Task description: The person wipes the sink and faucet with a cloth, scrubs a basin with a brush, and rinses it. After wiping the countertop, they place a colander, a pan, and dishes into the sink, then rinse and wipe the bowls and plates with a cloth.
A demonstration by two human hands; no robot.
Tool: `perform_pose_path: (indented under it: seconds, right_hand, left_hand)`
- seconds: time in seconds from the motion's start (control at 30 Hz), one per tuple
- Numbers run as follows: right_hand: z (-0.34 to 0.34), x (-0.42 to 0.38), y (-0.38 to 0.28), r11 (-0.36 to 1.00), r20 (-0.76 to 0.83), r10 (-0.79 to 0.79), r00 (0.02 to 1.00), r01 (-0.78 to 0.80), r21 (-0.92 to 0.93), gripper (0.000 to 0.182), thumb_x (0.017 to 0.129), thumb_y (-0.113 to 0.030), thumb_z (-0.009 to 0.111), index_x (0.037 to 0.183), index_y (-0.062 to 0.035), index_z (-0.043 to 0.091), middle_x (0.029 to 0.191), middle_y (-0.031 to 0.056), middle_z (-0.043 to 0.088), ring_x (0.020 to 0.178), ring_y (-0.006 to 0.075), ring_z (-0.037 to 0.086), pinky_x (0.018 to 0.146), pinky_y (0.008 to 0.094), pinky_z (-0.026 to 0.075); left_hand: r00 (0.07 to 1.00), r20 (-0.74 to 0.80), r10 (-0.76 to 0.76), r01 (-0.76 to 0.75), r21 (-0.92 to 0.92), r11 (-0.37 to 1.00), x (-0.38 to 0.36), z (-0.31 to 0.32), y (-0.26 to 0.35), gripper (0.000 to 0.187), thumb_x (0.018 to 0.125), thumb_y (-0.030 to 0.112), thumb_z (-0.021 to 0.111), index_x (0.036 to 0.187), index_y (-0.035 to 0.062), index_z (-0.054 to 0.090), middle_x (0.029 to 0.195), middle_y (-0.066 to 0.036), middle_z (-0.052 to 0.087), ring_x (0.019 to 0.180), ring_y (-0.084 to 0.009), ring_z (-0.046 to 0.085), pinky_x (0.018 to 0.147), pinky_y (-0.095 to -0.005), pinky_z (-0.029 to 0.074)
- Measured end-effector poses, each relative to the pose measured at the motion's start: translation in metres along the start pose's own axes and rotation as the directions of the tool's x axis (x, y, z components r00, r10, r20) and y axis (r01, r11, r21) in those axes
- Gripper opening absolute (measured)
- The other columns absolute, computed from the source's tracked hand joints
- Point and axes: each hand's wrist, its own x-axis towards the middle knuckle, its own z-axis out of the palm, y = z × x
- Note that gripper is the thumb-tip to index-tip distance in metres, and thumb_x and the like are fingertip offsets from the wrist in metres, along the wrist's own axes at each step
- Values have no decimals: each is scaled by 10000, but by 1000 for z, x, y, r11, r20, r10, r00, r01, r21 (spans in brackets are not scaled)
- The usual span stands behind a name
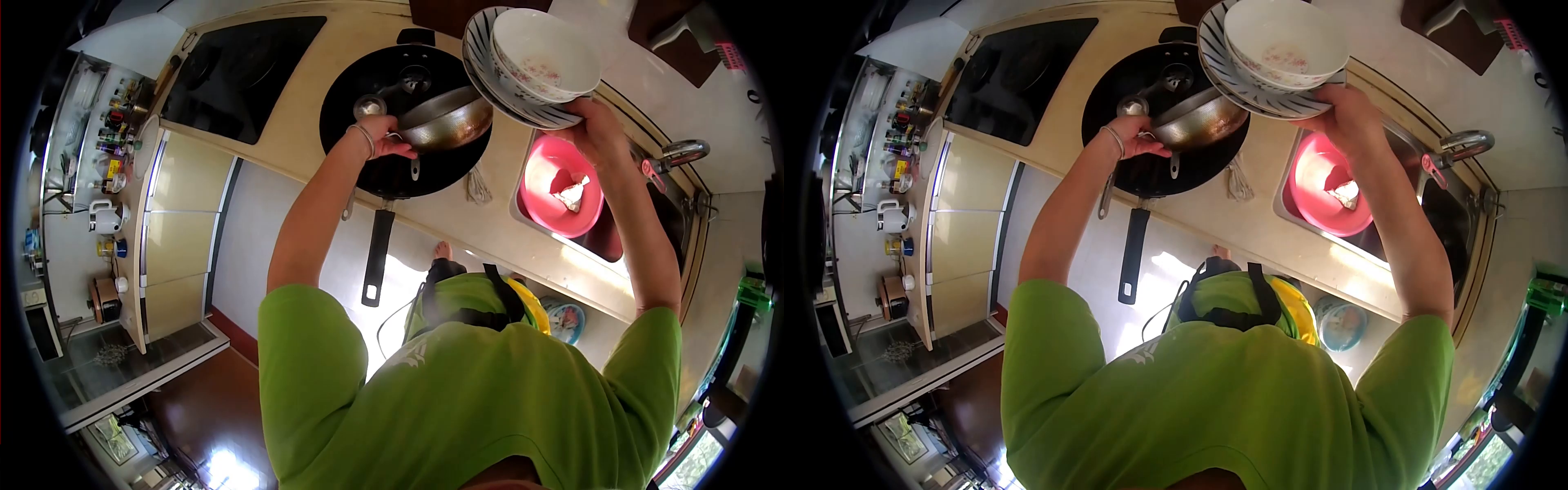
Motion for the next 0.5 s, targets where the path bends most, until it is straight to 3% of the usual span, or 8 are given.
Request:
perform_pose_path:
  seconds: [0.1,0.17,0.23,0.27,0.43,0.5]
  right_hand:
    - [3,-3,6,999,-3,-12,1000,12,46,303,783,-15,363,1039,146,358,1013,250,466,876,317,537,726,401,502]
    - [5,-1,10,998,-19,5,1000,-4,58,301,781,-13,366,1039,142,362,1009,248,469,870,316,540,714,400,506]
    - [12,0,14,998,-31,19,999,-17,67,300,779,-11,369,1039,139,366,1006,246,471,863,316,543,701,399,510]
    - [17,0,17,998,-47,5,999,-2,60,302,775,-7,372,1040,137,368,1008,243,472,859,321,543,693,405,511]
    - [36,19,46,999,-73,36,997,-33,41,313,763,5,384,1051,126,372,1005,233,479,860,340,539,682,423,509]
    - [39,37,71,985,1,64,998,-63,158,338,709,30,399,1037,114,396,959,234,500,794,337,562,614,419,528]
  left_hand:
    - [999,48,-2,3,-27,1000,6,1,-11,339,762,48,368,1035,-150,328,915,-303,473,792,-480,519,574,-336,539]
    - [999,54,-5,5,9,1000,9,-1,-16,354,755,30,367,1077,-110,318,989,-280,451,806,-443,531,595,-356,537]
    - [965,-75,253,-231,218,948,7,1,-22,384,742,2,365,1123,-13,322,1065,-228,422,818,-384,539,619,-377,533]
    - [962,-99,255,-219,282,934,10,-3,-19,498,729,-23,370,1205,96,285,1119,-180,395,827,-327,537,626,-387,530]
    - [871,-260,417,-286,422,860,12,-7,-26,612,730,-41,374,1279,155,188,1084,-176,443,798,-305,555,573,-365,529]
    - [845,-292,449,-292,452,843,17,-10,-31,623,742,-35,381,1292,155,160,1069,-177,462,787,-299,560,557,-355,526]
